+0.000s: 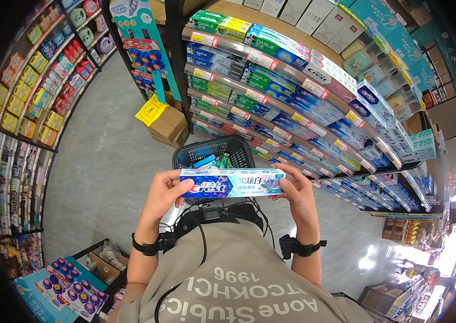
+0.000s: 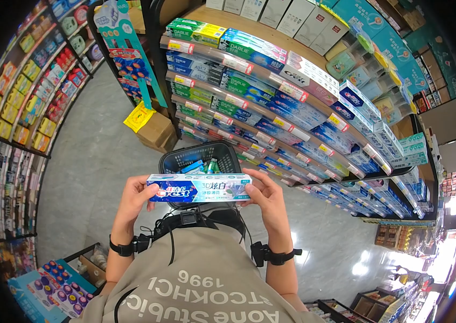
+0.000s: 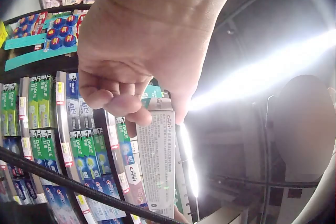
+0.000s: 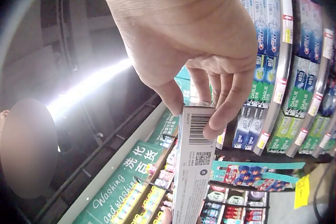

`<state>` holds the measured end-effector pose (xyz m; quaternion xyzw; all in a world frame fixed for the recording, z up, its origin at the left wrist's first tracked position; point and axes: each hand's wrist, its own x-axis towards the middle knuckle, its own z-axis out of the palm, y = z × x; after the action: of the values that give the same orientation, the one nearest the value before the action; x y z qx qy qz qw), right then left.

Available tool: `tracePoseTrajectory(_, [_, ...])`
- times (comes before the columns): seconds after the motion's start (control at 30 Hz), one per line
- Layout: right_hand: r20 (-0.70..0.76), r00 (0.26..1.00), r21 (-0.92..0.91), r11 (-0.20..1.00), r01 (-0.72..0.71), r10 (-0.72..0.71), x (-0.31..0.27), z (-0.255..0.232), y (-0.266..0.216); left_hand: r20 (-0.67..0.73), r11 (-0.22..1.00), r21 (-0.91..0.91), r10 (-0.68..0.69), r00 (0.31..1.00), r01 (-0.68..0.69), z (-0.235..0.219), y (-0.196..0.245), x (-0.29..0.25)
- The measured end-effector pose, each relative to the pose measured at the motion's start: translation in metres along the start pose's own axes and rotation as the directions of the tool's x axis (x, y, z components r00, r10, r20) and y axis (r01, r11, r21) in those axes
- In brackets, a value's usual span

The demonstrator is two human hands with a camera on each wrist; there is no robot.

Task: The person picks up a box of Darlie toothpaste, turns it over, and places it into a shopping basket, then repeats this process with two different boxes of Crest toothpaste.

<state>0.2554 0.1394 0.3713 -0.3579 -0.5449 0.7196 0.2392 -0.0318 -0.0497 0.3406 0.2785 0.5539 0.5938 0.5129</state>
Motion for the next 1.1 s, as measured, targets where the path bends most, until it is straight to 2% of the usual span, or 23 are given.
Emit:
tracePoseTrajectory(0.73, [-0.039,0.999,-0.021,1.0,0.014,-0.015,0.003,0.0007,0.0005,-0.002,1.0,-0.002,0.0,1.0,0.0,0.0035,0.002,0.0017])
tracePoseTrajectory(1.1, [-0.007,1.0,-0.002,1.0,-0.002,0.002,0.0042,-0.0057,-0.0013,0.0,1.0,0.014,-0.001,1.0,0.001,0.005,0.0008,0.0072])
